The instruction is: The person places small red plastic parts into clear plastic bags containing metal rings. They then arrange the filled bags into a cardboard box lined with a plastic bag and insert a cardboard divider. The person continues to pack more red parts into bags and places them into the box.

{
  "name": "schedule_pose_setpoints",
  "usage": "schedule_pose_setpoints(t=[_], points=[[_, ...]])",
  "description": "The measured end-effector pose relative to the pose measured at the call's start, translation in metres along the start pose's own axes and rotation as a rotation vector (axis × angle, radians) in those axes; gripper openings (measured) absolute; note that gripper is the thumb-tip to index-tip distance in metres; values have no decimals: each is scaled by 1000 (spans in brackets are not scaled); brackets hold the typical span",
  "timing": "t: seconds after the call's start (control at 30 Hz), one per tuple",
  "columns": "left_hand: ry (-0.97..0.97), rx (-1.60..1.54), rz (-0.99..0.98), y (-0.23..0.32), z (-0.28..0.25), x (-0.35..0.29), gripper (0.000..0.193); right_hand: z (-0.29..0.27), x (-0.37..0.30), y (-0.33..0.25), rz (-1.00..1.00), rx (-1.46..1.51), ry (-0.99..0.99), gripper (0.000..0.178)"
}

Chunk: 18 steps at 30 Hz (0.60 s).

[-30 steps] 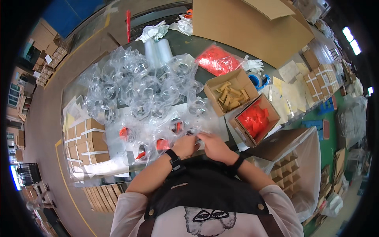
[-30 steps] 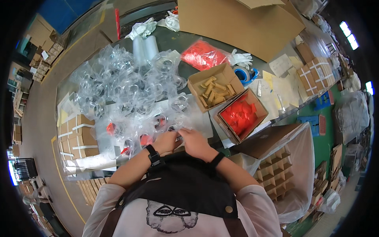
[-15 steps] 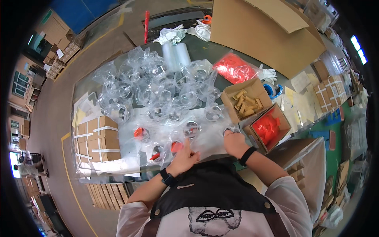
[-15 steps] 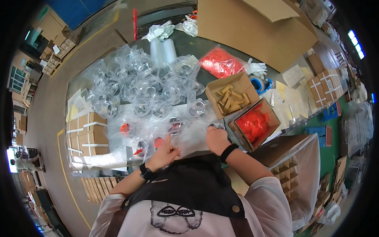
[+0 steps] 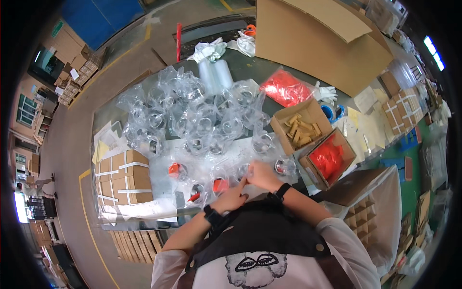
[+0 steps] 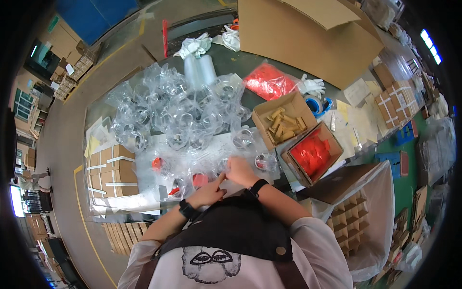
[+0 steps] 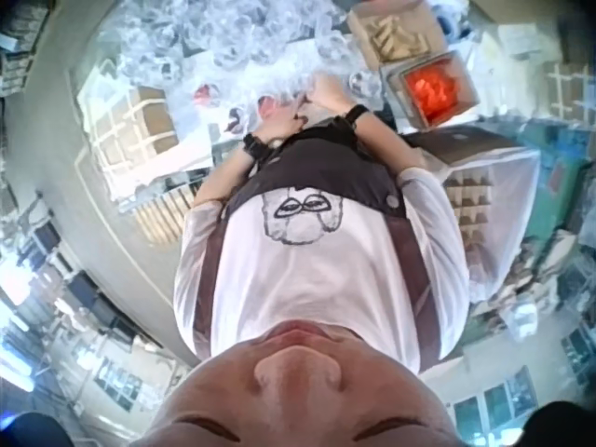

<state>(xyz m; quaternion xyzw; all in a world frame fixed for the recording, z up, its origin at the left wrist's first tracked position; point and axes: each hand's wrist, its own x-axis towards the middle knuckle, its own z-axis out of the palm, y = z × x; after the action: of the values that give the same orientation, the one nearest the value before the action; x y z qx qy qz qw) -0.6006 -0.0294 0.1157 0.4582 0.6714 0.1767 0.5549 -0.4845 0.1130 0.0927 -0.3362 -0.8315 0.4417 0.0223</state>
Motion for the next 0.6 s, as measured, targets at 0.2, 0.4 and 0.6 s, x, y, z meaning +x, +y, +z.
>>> schedule_pose_setpoints(t=[0.2, 0.4, 0.6], points=[[184, 393, 6, -2, 6, 16, 73, -8, -41, -12, -460, -29, 275, 23], [217, 427, 21, 23, 9, -12, 69, -5, -3, -5, -497, -805, 86, 17], [189, 90, 293, -29, 13, -45, 37, -14, 24, -20, -318, -786, -160, 13]])
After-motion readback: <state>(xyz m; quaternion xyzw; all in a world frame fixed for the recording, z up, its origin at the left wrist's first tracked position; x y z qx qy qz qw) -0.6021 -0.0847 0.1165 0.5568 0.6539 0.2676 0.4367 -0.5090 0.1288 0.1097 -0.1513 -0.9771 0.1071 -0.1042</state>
